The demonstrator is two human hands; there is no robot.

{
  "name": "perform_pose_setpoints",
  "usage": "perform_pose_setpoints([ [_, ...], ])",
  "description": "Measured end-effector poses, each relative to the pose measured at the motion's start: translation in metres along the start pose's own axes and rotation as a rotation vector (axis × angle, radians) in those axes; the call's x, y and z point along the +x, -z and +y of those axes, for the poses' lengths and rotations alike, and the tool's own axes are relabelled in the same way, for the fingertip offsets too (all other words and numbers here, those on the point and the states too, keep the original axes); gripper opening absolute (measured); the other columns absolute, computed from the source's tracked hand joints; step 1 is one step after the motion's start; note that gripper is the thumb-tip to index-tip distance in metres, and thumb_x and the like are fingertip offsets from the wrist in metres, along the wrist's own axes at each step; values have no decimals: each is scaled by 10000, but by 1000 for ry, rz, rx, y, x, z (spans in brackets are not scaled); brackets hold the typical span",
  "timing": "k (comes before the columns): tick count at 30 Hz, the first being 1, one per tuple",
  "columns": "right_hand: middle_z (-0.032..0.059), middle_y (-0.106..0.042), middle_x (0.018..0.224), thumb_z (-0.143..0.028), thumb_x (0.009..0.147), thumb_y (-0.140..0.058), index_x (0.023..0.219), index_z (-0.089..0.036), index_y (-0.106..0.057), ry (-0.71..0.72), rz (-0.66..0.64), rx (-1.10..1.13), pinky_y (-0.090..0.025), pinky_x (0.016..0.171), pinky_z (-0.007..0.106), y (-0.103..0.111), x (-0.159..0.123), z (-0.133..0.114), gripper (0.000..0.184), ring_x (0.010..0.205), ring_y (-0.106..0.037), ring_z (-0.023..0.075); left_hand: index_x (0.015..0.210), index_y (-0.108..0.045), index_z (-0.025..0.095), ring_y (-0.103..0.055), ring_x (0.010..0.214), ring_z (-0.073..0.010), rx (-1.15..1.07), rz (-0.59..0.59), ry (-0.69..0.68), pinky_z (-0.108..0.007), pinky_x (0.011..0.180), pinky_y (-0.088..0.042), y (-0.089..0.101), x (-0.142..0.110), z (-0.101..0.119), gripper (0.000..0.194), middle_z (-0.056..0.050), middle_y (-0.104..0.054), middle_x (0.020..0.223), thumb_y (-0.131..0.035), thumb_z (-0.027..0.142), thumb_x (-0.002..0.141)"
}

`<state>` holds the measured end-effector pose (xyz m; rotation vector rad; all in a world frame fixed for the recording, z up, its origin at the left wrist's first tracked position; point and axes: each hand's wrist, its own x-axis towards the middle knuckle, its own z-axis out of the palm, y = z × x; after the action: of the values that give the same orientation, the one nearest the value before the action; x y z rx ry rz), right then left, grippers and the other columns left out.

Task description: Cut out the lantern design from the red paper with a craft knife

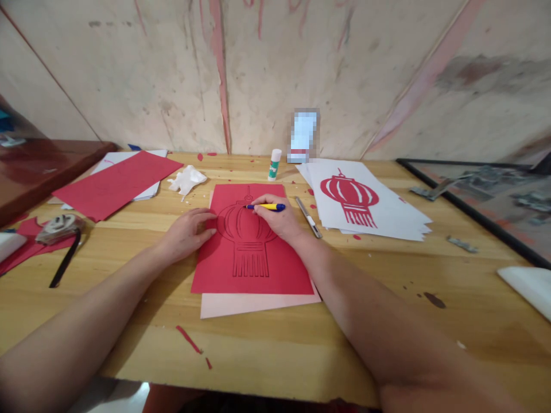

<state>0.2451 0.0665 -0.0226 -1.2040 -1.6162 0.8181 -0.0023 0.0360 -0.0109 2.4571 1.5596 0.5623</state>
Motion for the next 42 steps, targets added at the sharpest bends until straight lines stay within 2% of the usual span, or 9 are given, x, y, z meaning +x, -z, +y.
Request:
perform_pose_setpoints([
  [27, 17, -724, 763, -282, 726, -650, 815, -209, -710, -7, -24, 87, -518, 797, 364, -2, 2, 8, 130, 752, -669, 181, 1029, -715, 181, -635, 1134, -275, -15, -4, -1, -441, 1056, -485, -1, 0, -2, 215, -101, -702, 1131, -623, 188, 835],
  [34, 21, -719, 745, -305, 712, -671, 812, -195, -703, -25, -31, 163, -512, 745, 331, -4, 4, 11, 152, 724, -668, 170, 1007, -717, 190, -634, 1138, -272, -12, 0, 0, -437, 1056, -486, -1, 1, -2, 200, -90, -705, 1121, -622, 195, 831],
  [42, 22, -703, 683, -378, 702, -664, 798, -192, -651, -78, 103, 253, -470, 620, 279, -6, 7, 17, 209, 615, -607, 135, 1025, -713, 186, -637, 1137, -271, -21, 5, -21, -436, 1051, -490, -1, 1, -3, 215, -100, -702, 1138, -627, 196, 827],
])
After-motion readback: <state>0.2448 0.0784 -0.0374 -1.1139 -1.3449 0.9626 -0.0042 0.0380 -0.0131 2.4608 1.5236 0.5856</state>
